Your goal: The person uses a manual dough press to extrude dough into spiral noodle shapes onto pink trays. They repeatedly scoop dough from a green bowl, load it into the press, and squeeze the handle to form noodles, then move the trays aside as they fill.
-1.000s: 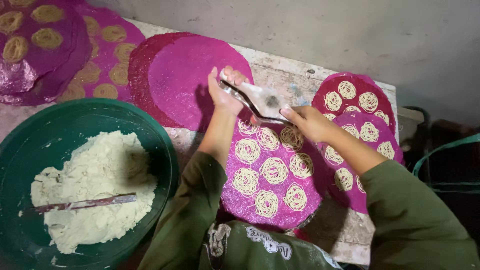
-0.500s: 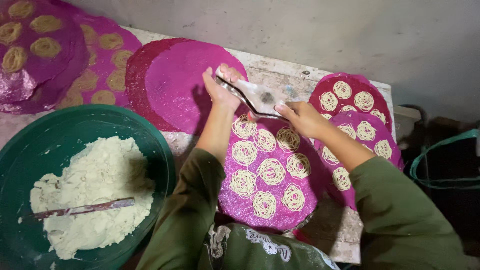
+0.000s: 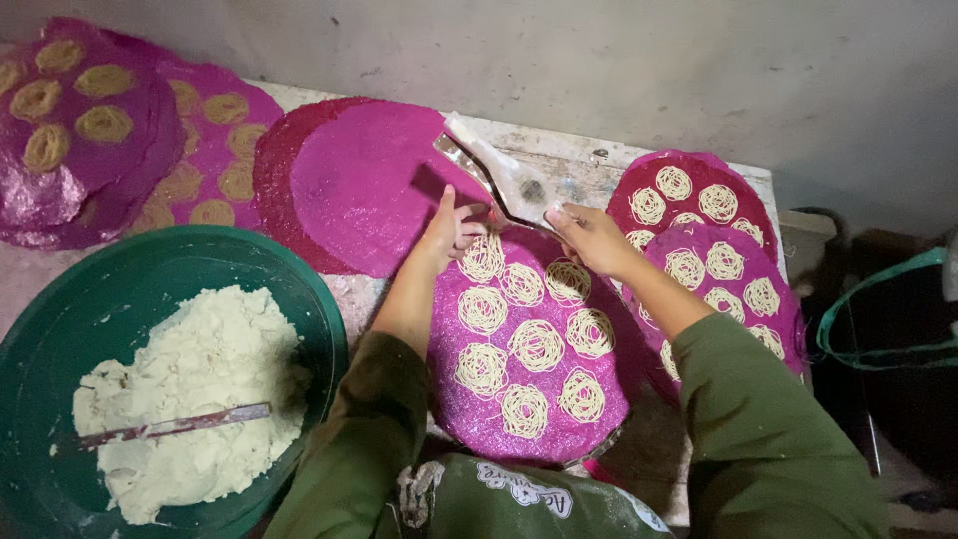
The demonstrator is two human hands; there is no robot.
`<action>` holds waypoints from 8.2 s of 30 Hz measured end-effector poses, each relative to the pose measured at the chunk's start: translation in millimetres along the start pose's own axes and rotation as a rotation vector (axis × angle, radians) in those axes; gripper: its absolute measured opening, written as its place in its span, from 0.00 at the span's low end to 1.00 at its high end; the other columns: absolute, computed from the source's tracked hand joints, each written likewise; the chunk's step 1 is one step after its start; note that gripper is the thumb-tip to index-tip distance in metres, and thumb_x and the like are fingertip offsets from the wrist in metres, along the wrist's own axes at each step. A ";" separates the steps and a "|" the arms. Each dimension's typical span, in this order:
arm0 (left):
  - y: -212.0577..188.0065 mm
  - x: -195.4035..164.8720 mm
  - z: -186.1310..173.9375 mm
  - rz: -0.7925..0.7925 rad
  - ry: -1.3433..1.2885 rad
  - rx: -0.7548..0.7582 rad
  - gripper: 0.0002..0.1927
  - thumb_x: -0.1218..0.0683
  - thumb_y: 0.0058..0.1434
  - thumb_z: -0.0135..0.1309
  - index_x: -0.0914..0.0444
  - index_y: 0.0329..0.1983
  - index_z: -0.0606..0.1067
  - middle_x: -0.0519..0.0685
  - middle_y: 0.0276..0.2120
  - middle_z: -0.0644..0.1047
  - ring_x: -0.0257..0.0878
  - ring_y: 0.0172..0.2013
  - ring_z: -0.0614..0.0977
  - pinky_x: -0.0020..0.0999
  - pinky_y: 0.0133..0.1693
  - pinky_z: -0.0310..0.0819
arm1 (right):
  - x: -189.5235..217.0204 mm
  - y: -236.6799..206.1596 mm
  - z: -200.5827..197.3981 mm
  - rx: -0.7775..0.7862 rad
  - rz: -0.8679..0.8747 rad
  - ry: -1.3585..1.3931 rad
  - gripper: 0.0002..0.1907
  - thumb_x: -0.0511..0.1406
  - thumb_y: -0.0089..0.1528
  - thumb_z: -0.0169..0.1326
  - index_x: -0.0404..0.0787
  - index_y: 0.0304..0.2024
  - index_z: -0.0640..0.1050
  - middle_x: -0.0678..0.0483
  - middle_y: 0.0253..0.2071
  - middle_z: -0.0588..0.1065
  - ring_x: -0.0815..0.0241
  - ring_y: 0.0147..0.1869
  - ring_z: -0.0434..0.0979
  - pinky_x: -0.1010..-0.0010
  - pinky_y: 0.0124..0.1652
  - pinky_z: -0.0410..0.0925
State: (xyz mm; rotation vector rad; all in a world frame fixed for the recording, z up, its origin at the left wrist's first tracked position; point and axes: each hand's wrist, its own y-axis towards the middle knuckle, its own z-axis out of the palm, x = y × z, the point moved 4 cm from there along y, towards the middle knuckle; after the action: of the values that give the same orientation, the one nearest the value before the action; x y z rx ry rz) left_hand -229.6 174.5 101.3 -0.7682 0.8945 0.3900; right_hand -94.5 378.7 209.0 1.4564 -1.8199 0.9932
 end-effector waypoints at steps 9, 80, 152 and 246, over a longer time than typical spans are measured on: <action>-68.0 -8.8 14.5 0.368 1.105 -0.534 0.28 0.42 0.73 0.34 0.52 0.73 0.65 0.45 0.43 0.85 0.37 0.38 0.83 0.33 0.43 0.74 | -47.7 -10.6 -32.6 -0.106 0.003 0.165 0.23 0.52 0.69 0.44 0.41 0.40 0.75 0.58 0.21 0.69 0.66 0.23 0.68 0.71 0.26 0.64; -166.4 -60.2 190.1 1.097 1.501 -0.157 0.39 0.41 0.53 0.61 0.64 0.64 0.66 0.61 0.47 0.80 0.56 0.46 0.83 0.49 0.48 0.78 | 4.6 -220.7 -97.7 -0.340 -0.186 0.083 0.19 0.48 0.67 0.51 0.40 0.48 0.77 0.60 0.22 0.70 0.69 0.24 0.67 0.73 0.25 0.63; -888.9 68.3 -700.6 0.904 0.379 -1.020 0.16 0.63 0.62 0.57 0.67 0.53 0.72 0.55 0.38 0.77 0.45 0.38 0.77 0.40 0.43 0.71 | 546.9 -186.6 942.8 0.575 -0.605 -0.769 0.26 0.29 0.60 0.47 0.37 0.62 0.69 0.41 0.43 0.78 0.42 0.39 0.82 0.53 0.37 0.74; -837.1 -3.7 -465.8 0.893 1.556 -0.979 0.42 0.46 0.52 0.59 0.51 0.72 0.63 0.47 0.62 0.76 0.46 0.50 0.81 0.41 0.47 0.80 | 642.5 -268.9 699.8 0.552 -1.103 -1.219 0.29 0.33 0.58 0.51 0.41 0.64 0.69 0.44 0.41 0.77 0.49 0.32 0.82 0.60 0.23 0.75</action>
State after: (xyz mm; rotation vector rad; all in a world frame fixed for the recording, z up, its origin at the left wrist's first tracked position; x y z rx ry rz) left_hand 13.2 -733.8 284.6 -1.5805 2.6404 1.1001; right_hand 27.0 -580.9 407.1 3.2841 -0.8451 -0.1051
